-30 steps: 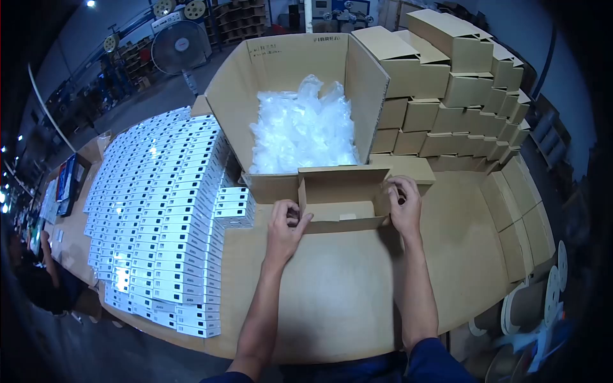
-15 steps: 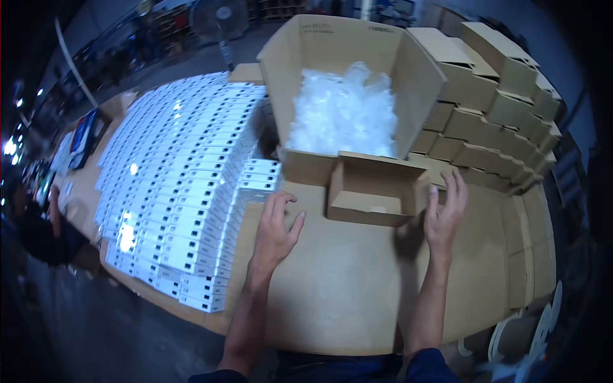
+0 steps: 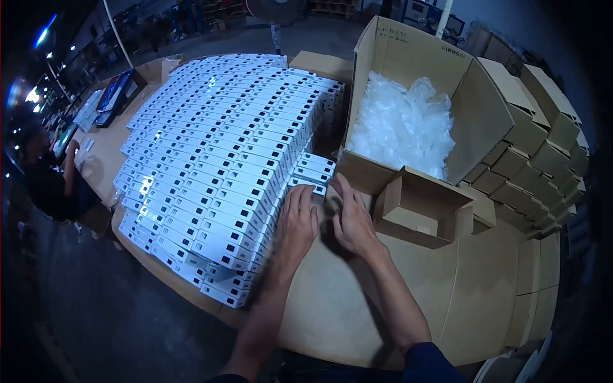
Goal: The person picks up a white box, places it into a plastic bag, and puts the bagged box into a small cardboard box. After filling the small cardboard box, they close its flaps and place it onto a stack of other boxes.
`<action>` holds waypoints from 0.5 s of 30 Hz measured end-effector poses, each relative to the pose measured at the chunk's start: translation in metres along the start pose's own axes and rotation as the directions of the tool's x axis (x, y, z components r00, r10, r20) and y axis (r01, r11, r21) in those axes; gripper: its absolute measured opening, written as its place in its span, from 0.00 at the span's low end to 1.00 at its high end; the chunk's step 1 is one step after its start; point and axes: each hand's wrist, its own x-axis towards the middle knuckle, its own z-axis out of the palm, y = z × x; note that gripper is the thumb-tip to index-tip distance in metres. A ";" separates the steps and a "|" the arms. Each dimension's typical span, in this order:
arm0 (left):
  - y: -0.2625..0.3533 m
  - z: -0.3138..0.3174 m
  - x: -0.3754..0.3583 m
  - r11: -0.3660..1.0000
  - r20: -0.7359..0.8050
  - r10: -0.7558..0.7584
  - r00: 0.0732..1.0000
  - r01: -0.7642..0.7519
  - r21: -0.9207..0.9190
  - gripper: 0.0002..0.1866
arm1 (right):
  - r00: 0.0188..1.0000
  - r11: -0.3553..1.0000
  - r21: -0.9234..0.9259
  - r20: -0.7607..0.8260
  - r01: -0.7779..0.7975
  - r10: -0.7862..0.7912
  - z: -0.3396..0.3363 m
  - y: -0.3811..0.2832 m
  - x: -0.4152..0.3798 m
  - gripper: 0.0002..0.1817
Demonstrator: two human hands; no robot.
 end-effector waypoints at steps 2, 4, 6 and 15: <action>0.000 -0.002 0.001 1.000 -0.004 -0.012 1.000 0.012 0.015 0.29 | 1.000 1.000 -0.017 -0.014 0.005 -0.005 0.004 0.003 0.001 0.46; 0.001 -0.004 0.004 0.999 -0.043 -0.022 0.999 0.024 0.036 0.25 | 1.000 1.000 -0.002 -0.015 -0.003 0.003 0.003 0.003 0.002 0.46; -0.003 -0.003 -0.001 0.999 -0.025 -0.034 0.999 0.035 0.034 0.23 | 1.000 1.000 0.026 -0.015 0.000 0.000 0.001 0.000 0.001 0.45; 0.079 -0.056 -0.018 0.991 -0.055 0.126 0.990 -0.129 -0.039 0.22 | 0.873 0.508 0.710 0.403 -0.488 0.275 -0.078 -0.053 -0.045 0.28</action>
